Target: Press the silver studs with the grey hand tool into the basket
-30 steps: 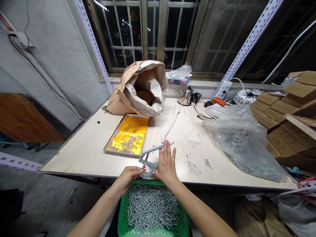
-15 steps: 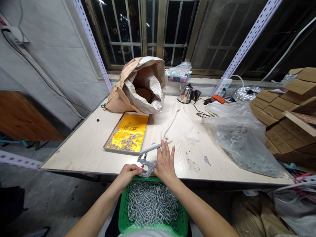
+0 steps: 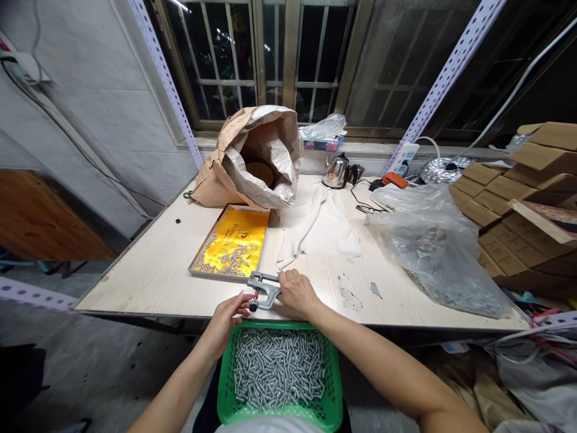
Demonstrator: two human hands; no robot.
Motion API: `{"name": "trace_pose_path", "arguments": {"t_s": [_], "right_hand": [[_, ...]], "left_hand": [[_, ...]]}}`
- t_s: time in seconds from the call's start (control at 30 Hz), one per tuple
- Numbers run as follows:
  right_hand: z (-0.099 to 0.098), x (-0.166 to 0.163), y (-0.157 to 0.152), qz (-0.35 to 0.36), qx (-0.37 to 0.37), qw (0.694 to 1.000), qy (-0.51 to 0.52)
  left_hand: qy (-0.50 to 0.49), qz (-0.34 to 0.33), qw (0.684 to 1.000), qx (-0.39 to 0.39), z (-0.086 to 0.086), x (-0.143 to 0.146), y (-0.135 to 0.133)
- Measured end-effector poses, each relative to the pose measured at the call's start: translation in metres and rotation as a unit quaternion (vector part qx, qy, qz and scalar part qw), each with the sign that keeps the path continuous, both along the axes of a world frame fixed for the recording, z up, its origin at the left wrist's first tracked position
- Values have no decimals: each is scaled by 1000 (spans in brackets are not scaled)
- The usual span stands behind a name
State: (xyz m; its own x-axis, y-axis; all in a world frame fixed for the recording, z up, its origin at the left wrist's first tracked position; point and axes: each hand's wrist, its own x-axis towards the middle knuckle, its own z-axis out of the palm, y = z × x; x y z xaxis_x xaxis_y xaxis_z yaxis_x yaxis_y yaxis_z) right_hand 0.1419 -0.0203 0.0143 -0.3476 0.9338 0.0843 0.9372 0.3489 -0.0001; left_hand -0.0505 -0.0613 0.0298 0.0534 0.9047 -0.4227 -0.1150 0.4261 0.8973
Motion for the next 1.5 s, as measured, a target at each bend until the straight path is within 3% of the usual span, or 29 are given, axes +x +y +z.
{"name": "trace_pose_path", "arguments": {"t_s": [0.17, 0.43, 0.53, 0.6, 0.77, 0.93, 1.03, 1.1, 1.2, 1.3, 1.37, 1.43, 1.5], "right_hand": [[1, -5, 13, 41, -7, 999, -9], [25, -4, -2, 39, 110, 991, 60], [22, 1, -16, 52, 167, 977, 120], [19, 5, -28, 45, 171, 976, 131], [12, 12, -56, 41, 182, 974, 132], [3, 19, -69, 26, 189, 971, 146], [-4, 33, -73, 17, 170, 973, 156], [-9, 46, -74, 10, 162, 974, 160], [-15, 62, -73, -7, 169, 971, 171], [-17, 65, -69, -16, 183, 966, 181], [-17, 61, -65, -12, 190, 965, 182], [-15, 55, -60, -6, 198, 964, 177], [-14, 52, -56, -5, 206, 964, 170]], "left_hand": [[-19, -5, 1000, -14, -1, 8, -1], [11, -67, 998, 5, -4, 5, -3], [30, -48, 997, 57, -4, 3, -8], [64, -39, 992, 103, -4, 1, -14], [167, -86, 966, 177, 3, 1, -34], [223, -67, 945, 229, 15, 3, -51], [241, -99, 935, 241, 18, -5, -63], [253, -154, 924, 243, 18, -14, -65], [292, -204, 896, 264, 16, -32, -35], [395, -107, 855, 318, 15, -49, 43], [456, -91, 824, 324, 14, -56, 102], [464, -91, 825, 310, 11, -61, 148], [456, -81, 833, 304, 5, -62, 172]]}}
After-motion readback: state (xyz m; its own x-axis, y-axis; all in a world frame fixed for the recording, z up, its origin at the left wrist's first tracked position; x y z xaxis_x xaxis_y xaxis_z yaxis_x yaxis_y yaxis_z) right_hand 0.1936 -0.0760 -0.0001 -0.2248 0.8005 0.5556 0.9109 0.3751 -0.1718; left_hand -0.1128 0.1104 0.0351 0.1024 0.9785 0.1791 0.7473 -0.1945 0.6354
